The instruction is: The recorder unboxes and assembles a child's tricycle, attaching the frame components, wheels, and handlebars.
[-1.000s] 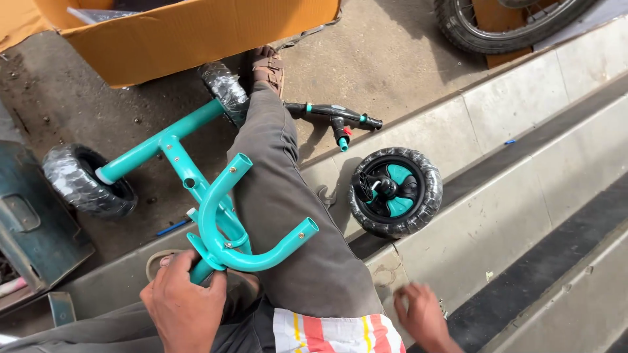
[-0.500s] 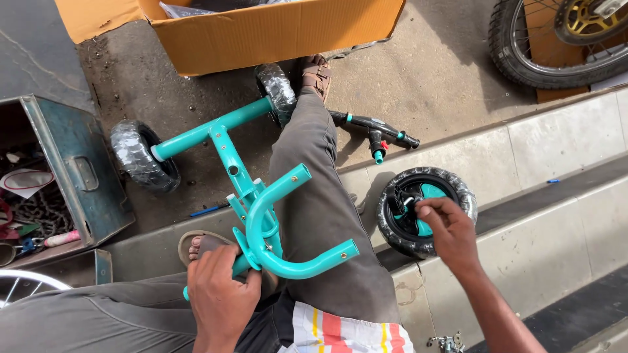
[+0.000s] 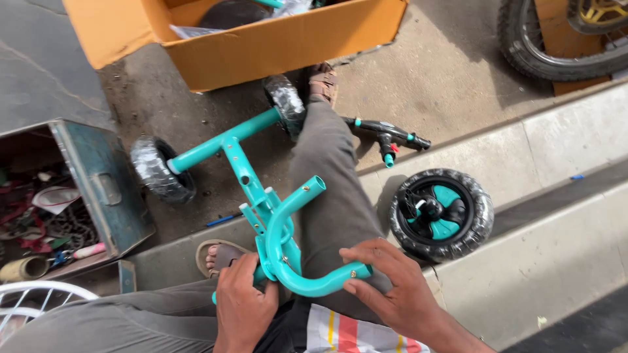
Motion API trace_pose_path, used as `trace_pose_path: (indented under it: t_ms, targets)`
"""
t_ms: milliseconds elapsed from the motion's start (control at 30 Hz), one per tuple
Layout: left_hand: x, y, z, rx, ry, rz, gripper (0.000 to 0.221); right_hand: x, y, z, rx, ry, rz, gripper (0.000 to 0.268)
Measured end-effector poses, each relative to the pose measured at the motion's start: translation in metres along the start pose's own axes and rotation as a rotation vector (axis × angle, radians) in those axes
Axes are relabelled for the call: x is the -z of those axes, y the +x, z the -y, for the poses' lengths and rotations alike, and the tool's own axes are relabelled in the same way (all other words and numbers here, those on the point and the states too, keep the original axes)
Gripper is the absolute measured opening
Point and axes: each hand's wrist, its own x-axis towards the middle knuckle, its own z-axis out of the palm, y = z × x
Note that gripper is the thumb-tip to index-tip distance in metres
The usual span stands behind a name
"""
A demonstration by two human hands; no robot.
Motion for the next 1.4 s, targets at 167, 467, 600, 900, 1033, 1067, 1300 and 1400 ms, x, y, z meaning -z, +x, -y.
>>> trace_pose_path:
  t_ms: [167, 467, 600, 900, 1033, 1067, 1300, 1400]
  targets:
    - [0.020, -0.005, -0.003, 0.069, -0.046, 0.013, 0.023, -0.008, 0.017, 0.013, -0.098, 0.045, 0.218, 0.026]
    - [0.068, -0.004, -0.028, -0.318, 0.201, -0.160, 0.070, -0.071, 0.025, -0.021, -0.727, 1.017, 0.215, 0.019]
    - [0.037, -0.011, -0.007, -0.383, -0.032, 0.094, 0.063, -0.081, 0.024, -0.020, -0.824, 1.077, 0.193, 0.017]
    - [0.023, -0.017, -0.007, -0.488, -0.165, 0.191, 0.054, -0.063, -0.001, -0.048, -0.810, 1.093, 0.382, 0.019]
    - [0.024, -0.018, -0.004, -0.459, -0.164, 0.217, 0.052, -0.055, 0.020, -0.009, -0.967, 1.028, 0.385, 0.025]
    - [0.023, -0.018, -0.003, -0.458, -0.163, 0.212, 0.052, -0.056, 0.021, -0.011, -0.965, 1.025, 0.388, 0.025]
    - [0.018, -0.023, 0.000, -0.451, -0.178, 0.258, 0.054, -0.064, 0.000, -0.055, -0.794, 1.083, 0.412, 0.017]
    - [0.018, -0.021, 0.001, -0.450, -0.180, 0.256, 0.054, -0.059, 0.011, -0.035, -0.835, 1.036, 0.429, 0.017]
